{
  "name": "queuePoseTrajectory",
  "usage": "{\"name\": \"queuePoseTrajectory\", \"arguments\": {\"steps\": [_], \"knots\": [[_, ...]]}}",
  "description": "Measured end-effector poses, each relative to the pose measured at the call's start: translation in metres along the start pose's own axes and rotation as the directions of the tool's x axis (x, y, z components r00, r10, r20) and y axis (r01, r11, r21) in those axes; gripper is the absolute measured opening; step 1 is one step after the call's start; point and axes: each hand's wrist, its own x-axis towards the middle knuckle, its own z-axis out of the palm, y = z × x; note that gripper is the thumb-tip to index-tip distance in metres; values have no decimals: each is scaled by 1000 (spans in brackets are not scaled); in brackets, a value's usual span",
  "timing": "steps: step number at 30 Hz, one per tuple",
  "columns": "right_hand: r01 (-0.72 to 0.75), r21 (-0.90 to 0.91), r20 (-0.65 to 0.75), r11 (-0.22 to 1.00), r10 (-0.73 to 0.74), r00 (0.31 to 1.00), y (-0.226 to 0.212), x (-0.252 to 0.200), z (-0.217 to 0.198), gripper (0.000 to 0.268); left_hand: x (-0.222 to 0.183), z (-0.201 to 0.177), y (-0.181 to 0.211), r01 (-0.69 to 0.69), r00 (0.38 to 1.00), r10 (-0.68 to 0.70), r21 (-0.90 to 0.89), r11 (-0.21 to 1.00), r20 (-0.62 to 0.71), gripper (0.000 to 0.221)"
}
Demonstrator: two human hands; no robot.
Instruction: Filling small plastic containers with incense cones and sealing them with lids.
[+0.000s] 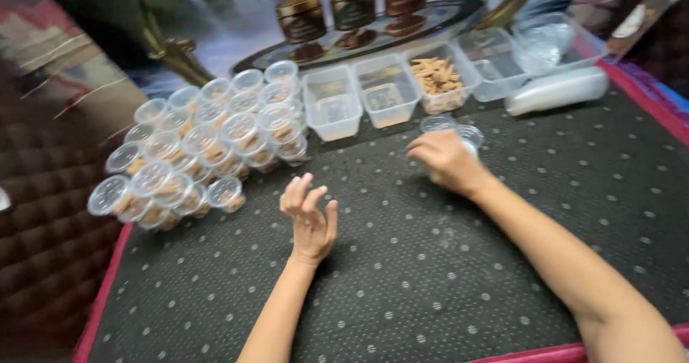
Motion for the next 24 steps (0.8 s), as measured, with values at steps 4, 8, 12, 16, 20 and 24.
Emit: {"name": "queuePoseTrajectory", "arguments": {"steps": [4, 8, 12, 16, 20, 24], "knots": [[-231, -252, -86, 940, 216, 973, 90, -77, -46, 29, 24, 28, 53, -74, 988, 88, -109, 991, 130, 34], [-650, -234, -214, 723, 614, 760, 136, -131, -78, 38, 58, 77, 107, 12, 916, 105, -288, 958, 387, 44], [-757, -239, -220, 608, 726, 652, 151, -143, -73, 46, 84, 163, 148, 99, 810, 151, -385, 918, 567, 51], [-771, -329, -176, 546, 766, 618, 152, -140, -68, 47, 121, 236, 190, 87, 763, 177, -370, 925, 621, 53], [-796, -319, -115, 513, 813, 570, 149, -137, -67, 50, 140, 302, 216, 24, 774, 144, -257, 966, 616, 65], [-790, -340, -109, 510, 813, 572, 149, -139, -61, 50, 148, 354, 222, -42, 769, 143, -174, 984, 623, 75]]}}
